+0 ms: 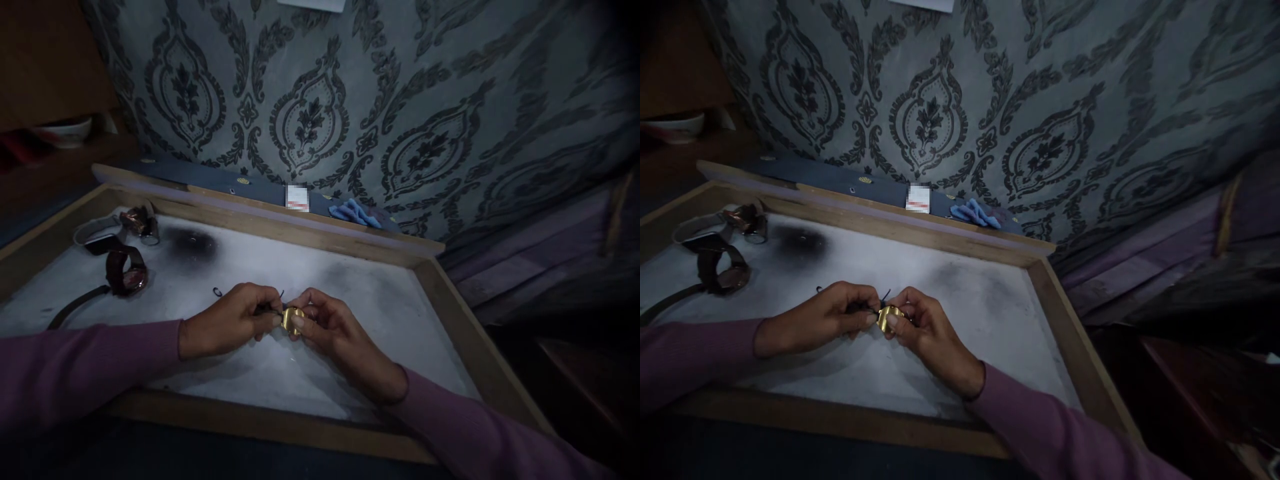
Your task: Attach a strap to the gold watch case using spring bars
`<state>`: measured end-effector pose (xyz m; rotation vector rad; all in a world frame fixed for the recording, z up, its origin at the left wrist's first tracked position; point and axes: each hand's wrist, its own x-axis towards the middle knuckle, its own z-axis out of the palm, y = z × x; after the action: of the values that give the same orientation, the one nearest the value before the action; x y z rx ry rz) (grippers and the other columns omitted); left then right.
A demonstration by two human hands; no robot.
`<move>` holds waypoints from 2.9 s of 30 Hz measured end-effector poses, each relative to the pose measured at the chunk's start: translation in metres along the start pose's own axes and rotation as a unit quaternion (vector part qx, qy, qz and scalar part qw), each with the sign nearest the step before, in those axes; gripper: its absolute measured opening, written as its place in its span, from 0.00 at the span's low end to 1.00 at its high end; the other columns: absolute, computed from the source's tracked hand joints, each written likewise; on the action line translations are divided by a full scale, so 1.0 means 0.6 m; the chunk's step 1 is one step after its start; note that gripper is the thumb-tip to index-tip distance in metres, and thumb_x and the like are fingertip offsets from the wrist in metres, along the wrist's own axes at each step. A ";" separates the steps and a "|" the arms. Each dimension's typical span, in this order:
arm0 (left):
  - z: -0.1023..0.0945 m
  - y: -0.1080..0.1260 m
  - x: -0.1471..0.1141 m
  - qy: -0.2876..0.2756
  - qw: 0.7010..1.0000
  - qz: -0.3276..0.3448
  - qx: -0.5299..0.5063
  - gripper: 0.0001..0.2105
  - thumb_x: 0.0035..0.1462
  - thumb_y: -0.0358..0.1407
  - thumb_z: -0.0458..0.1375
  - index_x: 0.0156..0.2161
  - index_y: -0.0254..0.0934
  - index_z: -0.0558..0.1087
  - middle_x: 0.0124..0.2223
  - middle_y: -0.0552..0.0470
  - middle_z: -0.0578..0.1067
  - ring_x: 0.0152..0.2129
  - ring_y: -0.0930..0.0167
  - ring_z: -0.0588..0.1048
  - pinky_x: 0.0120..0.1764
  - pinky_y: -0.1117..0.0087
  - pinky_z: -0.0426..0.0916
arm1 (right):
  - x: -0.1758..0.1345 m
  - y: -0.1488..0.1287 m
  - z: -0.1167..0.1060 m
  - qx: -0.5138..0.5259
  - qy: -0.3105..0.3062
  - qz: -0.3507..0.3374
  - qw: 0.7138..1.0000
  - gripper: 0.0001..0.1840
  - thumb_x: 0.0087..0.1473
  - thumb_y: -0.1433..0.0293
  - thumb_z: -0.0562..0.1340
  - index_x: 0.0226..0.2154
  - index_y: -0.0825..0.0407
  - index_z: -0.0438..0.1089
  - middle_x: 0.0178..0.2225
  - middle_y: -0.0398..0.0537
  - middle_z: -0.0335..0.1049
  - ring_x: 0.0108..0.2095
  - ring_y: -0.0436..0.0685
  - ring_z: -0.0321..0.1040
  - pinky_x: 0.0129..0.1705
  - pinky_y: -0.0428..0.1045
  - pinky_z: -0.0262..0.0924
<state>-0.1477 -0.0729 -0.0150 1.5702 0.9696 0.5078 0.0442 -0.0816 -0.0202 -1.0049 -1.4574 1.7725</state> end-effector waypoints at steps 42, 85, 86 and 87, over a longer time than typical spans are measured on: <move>-0.011 -0.005 0.008 -0.056 0.996 -0.038 -0.052 0.07 0.51 0.36 0.55 0.29 0.33 0.69 0.19 0.58 0.66 0.17 0.77 0.63 0.21 0.75 0.57 | -0.002 0.003 0.000 -0.059 -0.027 -0.047 0.997 0.14 0.56 0.60 0.63 0.32 0.54 0.65 0.26 0.42 0.65 0.28 0.49 0.59 0.31 0.47 0.53; -0.009 0.005 0.003 -0.053 0.998 -0.029 -0.033 0.09 0.55 0.37 0.54 0.29 0.33 0.70 0.19 0.59 0.65 0.17 0.78 0.62 0.22 0.76 0.54 | -0.008 -0.007 -0.002 -0.096 -0.026 -0.066 0.993 0.15 0.56 0.57 0.62 0.32 0.52 0.64 0.27 0.42 0.65 0.29 0.51 0.60 0.32 0.48 0.54; -0.008 0.006 0.003 -0.052 0.998 -0.030 -0.032 0.09 0.55 0.37 0.54 0.29 0.33 0.70 0.19 0.59 0.65 0.17 0.78 0.62 0.22 0.76 0.54 | -0.008 -0.007 -0.002 -0.093 -0.026 -0.067 0.993 0.16 0.56 0.56 0.62 0.32 0.52 0.64 0.27 0.42 0.65 0.29 0.51 0.60 0.32 0.48 0.54; -0.008 0.007 0.002 -0.051 0.998 -0.032 -0.030 0.09 0.55 0.37 0.54 0.29 0.33 0.70 0.19 0.59 0.65 0.17 0.78 0.61 0.22 0.76 0.54 | -0.007 -0.007 -0.002 -0.090 -0.027 -0.068 0.993 0.16 0.56 0.56 0.62 0.31 0.52 0.63 0.27 0.42 0.65 0.29 0.51 0.60 0.32 0.48 0.54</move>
<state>-0.1493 -0.0690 -0.0104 1.4918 0.9147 0.4045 0.0477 -0.0838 -0.0154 -0.9279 -1.7028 1.6054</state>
